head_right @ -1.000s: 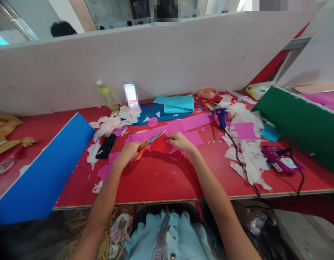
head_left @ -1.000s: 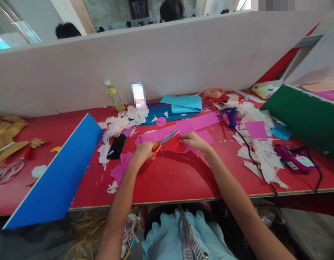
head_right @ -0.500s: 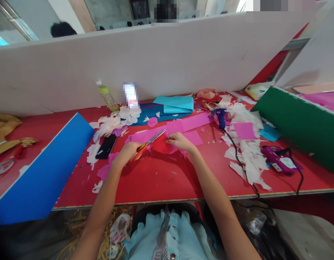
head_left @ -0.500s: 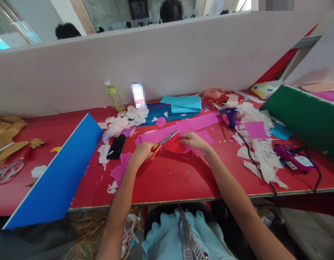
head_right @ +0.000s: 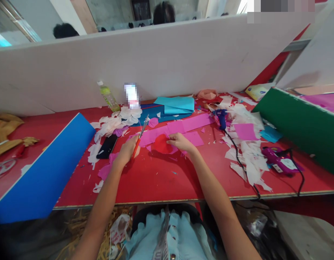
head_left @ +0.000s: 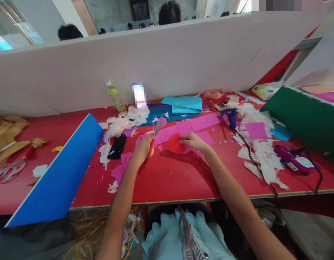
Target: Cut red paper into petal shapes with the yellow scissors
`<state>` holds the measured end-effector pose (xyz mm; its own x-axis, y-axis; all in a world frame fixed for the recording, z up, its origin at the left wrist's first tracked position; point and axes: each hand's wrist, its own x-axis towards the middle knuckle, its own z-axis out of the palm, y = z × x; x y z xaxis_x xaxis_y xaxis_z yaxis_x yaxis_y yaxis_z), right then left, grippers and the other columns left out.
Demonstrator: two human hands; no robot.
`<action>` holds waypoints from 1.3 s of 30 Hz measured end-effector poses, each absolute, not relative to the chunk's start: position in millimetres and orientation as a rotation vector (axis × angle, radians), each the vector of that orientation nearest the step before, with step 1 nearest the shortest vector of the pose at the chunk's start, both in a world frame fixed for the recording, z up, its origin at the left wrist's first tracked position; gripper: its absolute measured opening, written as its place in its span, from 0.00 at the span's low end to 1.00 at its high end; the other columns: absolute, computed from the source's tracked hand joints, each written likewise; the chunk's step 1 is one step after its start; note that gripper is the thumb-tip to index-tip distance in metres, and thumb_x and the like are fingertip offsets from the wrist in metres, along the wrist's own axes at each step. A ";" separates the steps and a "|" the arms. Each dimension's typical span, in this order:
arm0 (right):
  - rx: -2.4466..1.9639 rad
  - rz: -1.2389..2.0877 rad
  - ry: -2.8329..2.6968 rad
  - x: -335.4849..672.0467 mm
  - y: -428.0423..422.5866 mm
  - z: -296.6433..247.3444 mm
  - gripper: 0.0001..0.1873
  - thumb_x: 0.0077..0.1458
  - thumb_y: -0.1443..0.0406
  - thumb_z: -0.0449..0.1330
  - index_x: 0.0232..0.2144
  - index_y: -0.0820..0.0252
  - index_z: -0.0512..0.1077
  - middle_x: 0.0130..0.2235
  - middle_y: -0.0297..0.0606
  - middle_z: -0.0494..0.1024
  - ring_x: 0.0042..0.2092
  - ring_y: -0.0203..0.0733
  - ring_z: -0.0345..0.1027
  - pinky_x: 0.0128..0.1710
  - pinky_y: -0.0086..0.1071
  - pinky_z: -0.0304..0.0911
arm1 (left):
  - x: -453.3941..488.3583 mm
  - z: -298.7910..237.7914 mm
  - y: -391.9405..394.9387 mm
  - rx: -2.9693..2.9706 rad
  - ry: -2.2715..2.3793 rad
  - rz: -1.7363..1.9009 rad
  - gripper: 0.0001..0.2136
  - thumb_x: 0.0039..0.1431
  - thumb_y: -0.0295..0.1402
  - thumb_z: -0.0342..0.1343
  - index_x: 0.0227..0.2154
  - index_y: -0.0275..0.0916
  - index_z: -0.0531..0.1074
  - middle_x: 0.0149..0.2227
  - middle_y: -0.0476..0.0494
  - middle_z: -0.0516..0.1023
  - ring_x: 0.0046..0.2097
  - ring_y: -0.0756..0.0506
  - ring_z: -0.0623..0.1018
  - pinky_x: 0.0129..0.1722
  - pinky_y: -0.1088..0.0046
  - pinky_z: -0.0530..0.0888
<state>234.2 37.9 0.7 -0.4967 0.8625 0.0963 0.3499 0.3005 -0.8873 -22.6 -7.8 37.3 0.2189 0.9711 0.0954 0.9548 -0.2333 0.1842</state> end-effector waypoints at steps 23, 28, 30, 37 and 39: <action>-0.974 1.092 -2.301 204.2 16.8 9.4 0.13 0.49 0.64 0.50 0.16 0.61 0.53 0.20 0.26 0.50 0.23 0.28 0.44 0.23 0.27 0.41 | 2.2 20.3 -10.7 1.850 1.214 0.613 0.13 0.54 0.36 0.49 0.38 0.34 0.70 0.29 0.47 0.73 0.31 0.49 0.71 0.29 0.77 0.65; -0.982 1.098 -2.309 202.9 16.6 8.2 0.15 0.49 0.63 0.51 0.16 0.61 0.52 0.19 0.26 0.50 0.23 0.28 0.43 0.24 0.27 0.41 | -1.6 17.2 -7.8 1.815 1.133 0.582 0.10 0.53 0.36 0.48 0.21 0.35 0.62 0.18 0.56 0.56 0.20 0.56 0.56 0.20 0.78 0.52; -1.008 1.120 -2.264 203.0 18.1 5.1 0.14 0.49 0.62 0.51 0.16 0.61 0.54 0.20 0.26 0.51 0.23 0.28 0.44 0.24 0.27 0.42 | -1.8 17.9 -7.1 1.777 1.116 0.596 0.10 0.53 0.37 0.48 0.22 0.36 0.62 0.18 0.56 0.57 0.20 0.55 0.56 0.20 0.78 0.52; -1.004 1.270 -1.912 209.4 26.9 -2.1 0.12 0.47 0.58 0.57 0.23 0.63 0.68 0.24 0.30 0.66 0.26 0.31 0.58 0.27 0.26 0.54 | -2.6 14.7 -3.3 1.800 1.201 0.833 0.12 0.52 0.35 0.48 0.18 0.37 0.56 0.18 0.55 0.53 0.22 0.55 0.55 0.21 0.78 0.53; -1.003 1.345 -1.676 208.8 27.9 -4.5 0.13 0.47 0.58 0.58 0.30 0.61 0.71 0.30 0.33 0.71 0.31 0.33 0.64 0.31 0.26 0.59 | -4.0 12.0 -1.4 1.747 1.225 0.963 0.12 0.52 0.35 0.49 0.18 0.38 0.55 0.18 0.55 0.52 0.21 0.55 0.55 0.21 0.79 0.53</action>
<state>208.8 27.9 -4.5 -0.4103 0.9085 0.0798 0.1187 0.1400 -0.9830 -4.0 -1.4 12.0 0.2487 0.9576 0.1454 0.3670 -0.2321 0.9008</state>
